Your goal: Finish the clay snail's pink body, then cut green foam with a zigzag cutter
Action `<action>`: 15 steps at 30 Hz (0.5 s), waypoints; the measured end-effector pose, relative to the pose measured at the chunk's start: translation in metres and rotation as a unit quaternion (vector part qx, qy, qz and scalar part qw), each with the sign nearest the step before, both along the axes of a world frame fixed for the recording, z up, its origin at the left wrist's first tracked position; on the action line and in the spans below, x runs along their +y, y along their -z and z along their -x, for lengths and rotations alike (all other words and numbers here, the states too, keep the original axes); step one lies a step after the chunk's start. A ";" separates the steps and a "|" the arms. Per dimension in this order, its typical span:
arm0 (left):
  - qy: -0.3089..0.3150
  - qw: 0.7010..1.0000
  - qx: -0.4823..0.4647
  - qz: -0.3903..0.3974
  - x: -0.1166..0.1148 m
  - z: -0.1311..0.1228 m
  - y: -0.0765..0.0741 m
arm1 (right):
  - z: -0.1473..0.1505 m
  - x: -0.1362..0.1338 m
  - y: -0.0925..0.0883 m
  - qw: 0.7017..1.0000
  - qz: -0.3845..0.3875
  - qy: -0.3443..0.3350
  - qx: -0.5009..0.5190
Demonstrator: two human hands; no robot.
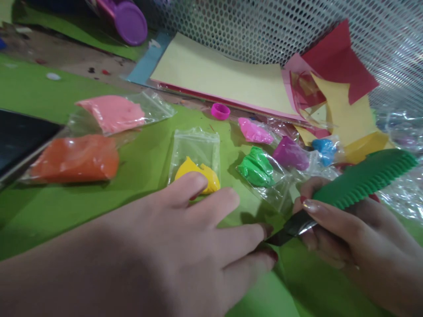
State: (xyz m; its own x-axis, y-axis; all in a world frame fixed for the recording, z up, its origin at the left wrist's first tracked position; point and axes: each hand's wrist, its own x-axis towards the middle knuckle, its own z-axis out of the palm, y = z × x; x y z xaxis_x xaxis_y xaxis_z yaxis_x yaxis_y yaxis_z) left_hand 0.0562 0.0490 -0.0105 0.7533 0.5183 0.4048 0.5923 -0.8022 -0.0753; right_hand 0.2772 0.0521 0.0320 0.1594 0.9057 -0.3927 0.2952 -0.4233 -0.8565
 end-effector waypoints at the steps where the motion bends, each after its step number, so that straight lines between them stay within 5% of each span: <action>1: -0.003 1.000 0.001 -0.004 0.000 0.000 0.000 | -0.002 0.000 0.000 1.000 0.008 -0.002 -0.002; 5: -0.004 1.000 0.007 -0.007 0.000 -0.001 0.000 | -0.012 0.002 0.003 0.998 0.019 -0.048 0.024; 10: -0.001 1.000 -0.005 -0.002 -0.001 -0.001 0.001 | -0.009 0.000 0.002 1.000 0.011 0.005 -0.010; 15: -0.006 1.000 -0.001 -0.001 -0.001 0.000 0.001 | -0.005 -0.001 -0.001 1.000 0.015 -0.022 -0.006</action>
State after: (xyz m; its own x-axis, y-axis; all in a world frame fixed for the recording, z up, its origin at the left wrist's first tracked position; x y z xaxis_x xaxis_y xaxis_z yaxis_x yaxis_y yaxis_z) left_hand 0.0567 0.0482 -0.0114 0.7457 0.5269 0.4079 0.6027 -0.7943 -0.0759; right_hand 0.2822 0.0513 0.0325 0.1241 0.8997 -0.4185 0.3245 -0.4354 -0.8397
